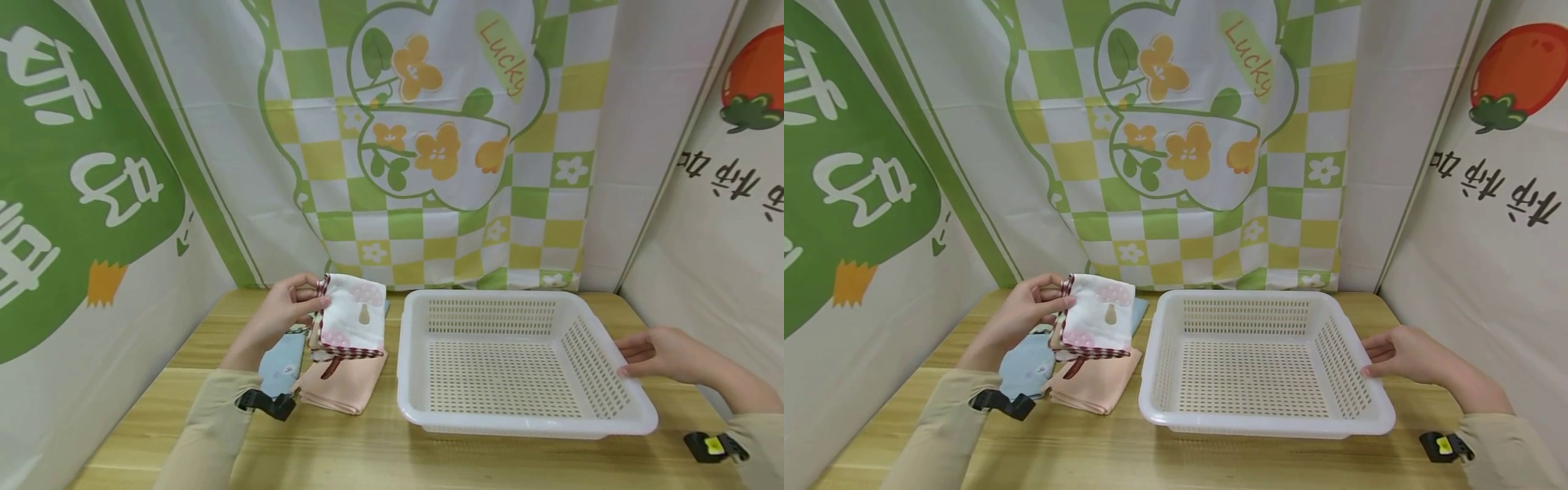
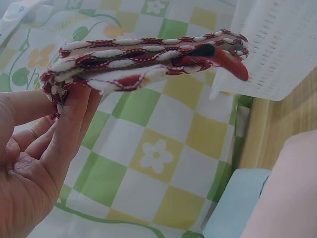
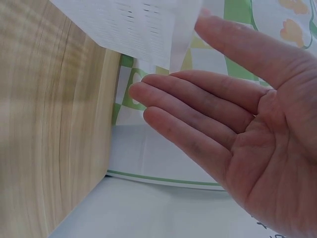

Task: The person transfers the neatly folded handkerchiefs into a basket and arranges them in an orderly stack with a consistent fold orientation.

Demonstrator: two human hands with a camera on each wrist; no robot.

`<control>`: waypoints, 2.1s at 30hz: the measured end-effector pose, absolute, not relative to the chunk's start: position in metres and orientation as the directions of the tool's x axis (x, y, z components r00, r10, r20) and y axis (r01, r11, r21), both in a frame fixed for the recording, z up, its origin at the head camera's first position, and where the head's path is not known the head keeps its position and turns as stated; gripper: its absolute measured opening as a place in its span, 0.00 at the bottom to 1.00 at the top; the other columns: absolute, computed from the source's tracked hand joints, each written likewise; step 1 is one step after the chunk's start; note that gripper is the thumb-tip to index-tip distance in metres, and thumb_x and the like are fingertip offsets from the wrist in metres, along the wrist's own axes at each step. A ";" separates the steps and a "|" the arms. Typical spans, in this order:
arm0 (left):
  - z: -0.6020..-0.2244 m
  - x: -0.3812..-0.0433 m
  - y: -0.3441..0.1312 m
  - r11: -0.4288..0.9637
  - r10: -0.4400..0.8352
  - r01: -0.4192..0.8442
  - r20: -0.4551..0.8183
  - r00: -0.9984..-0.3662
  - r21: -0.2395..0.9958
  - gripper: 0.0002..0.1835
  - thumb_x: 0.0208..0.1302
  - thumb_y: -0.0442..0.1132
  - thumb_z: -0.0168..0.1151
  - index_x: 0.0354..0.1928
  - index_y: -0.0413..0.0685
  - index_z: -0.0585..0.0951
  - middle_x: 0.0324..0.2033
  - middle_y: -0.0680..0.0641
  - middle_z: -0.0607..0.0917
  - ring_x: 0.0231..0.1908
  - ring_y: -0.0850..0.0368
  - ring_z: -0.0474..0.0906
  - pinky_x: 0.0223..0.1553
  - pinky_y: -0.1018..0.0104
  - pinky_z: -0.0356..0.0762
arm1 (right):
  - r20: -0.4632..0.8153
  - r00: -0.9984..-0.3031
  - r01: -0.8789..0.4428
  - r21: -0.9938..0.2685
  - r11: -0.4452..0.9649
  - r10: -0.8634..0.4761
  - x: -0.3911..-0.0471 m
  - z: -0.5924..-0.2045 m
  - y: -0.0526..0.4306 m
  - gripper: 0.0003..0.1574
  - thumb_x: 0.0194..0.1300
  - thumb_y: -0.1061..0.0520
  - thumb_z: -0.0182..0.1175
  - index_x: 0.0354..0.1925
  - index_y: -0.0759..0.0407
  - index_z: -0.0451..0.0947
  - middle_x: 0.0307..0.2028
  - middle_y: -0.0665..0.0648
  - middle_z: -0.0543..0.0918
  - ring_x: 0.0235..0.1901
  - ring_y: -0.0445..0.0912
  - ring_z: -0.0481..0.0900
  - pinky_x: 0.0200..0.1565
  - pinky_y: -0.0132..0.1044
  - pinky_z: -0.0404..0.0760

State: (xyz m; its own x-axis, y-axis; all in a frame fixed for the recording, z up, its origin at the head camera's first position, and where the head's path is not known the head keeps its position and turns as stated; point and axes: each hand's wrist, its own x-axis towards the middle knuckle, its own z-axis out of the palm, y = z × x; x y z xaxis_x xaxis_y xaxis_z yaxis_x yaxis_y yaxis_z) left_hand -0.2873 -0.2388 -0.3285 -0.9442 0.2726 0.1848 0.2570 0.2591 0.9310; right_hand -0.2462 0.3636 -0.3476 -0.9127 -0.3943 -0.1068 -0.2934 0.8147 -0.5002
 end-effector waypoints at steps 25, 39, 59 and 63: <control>-0.321 -0.295 -0.208 0.190 0.348 0.260 0.183 -0.919 0.947 0.12 0.63 0.38 0.62 0.42 0.42 0.70 0.26 0.52 0.84 0.30 0.59 0.80 0.31 0.58 0.82 | -0.097 -0.923 -0.286 -0.477 0.831 -0.374 -0.245 -0.347 0.362 0.36 0.56 0.49 0.68 0.52 0.76 0.74 0.43 0.65 0.85 0.37 0.45 0.85 0.36 0.31 0.83; -0.320 -0.299 -0.191 0.161 0.361 0.245 0.174 -0.916 0.956 0.14 0.63 0.38 0.63 0.45 0.43 0.70 0.25 0.52 0.82 0.27 0.59 0.79 0.30 0.59 0.82 | -0.095 -0.916 -0.298 -0.492 0.818 -0.391 -0.245 -0.350 0.364 0.37 0.57 0.49 0.67 0.52 0.77 0.74 0.43 0.66 0.85 0.37 0.41 0.85 0.36 0.30 0.83; -0.318 -0.311 -0.165 0.108 0.412 0.245 0.181 -0.893 0.964 0.13 0.62 0.37 0.63 0.43 0.42 0.70 0.22 0.51 0.80 0.24 0.59 0.76 0.30 0.59 0.81 | -0.105 -0.930 -0.260 -0.487 0.834 -0.352 -0.244 -0.349 0.362 0.37 0.56 0.48 0.68 0.53 0.77 0.74 0.44 0.66 0.84 0.39 0.48 0.85 0.36 0.31 0.82; -0.318 -0.312 -0.159 0.103 0.424 0.247 0.182 -0.887 0.964 0.13 0.63 0.36 0.63 0.44 0.43 0.70 0.21 0.51 0.78 0.24 0.59 0.75 0.30 0.59 0.81 | -0.107 -0.930 -0.260 -0.485 0.835 -0.352 -0.245 -0.349 0.362 0.37 0.56 0.48 0.68 0.53 0.77 0.73 0.44 0.66 0.84 0.39 0.48 0.85 0.36 0.31 0.82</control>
State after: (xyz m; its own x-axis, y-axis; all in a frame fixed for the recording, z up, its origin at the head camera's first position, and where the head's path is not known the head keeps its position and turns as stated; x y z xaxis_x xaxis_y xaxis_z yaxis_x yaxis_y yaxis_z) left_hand -0.3124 -0.1595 -0.3179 -0.8871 0.4243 0.1816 0.2465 0.1030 0.9636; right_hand -0.2448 0.3622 -0.3493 -0.9299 -0.3519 -0.1072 -0.2602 0.8351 -0.4847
